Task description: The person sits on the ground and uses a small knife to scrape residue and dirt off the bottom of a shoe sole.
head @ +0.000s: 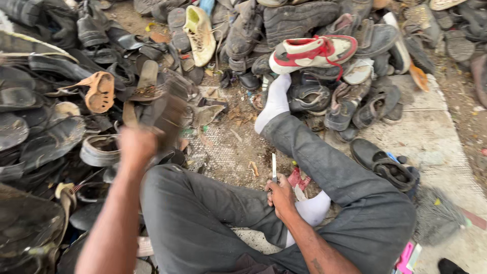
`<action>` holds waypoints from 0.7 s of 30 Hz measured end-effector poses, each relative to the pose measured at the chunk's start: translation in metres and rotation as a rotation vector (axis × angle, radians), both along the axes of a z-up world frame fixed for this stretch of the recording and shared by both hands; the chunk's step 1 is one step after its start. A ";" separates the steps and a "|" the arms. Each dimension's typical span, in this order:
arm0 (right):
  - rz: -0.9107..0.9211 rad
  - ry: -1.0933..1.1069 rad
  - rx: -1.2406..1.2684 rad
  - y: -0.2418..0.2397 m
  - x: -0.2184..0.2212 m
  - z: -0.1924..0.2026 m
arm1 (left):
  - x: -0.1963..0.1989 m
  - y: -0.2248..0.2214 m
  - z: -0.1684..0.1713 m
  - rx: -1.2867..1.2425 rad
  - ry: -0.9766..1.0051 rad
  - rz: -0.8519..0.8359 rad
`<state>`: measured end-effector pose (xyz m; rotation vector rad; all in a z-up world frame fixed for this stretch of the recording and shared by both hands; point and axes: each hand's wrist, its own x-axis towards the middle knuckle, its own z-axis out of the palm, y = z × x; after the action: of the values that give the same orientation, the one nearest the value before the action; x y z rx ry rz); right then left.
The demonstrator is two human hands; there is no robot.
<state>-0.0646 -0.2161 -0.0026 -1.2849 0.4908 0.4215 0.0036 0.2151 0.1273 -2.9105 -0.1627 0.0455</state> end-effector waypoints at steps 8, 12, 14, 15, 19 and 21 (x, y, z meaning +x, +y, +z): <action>0.022 0.014 -0.004 0.001 0.003 -0.005 | -0.001 0.075 0.049 0.582 -0.269 0.059; 0.028 0.010 0.002 0.003 0.008 -0.004 | -0.002 0.109 0.025 0.568 -0.325 0.021; 0.044 0.006 -0.011 0.000 0.003 -0.003 | 0.005 0.110 0.025 0.412 -0.424 0.059; 0.056 0.016 -0.020 0.002 0.005 -0.001 | 0.011 0.111 0.035 0.265 -0.536 0.099; 0.068 0.055 -0.036 0.007 0.010 0.007 | 0.040 0.063 0.041 -0.609 -0.862 0.607; 0.072 0.050 -0.042 0.009 0.010 0.009 | 0.051 0.031 0.024 -0.892 -1.049 0.635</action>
<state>-0.0549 -0.2073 0.0063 -1.3384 0.4983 0.5067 0.0545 0.2463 0.1512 -3.1184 -1.5370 -1.6699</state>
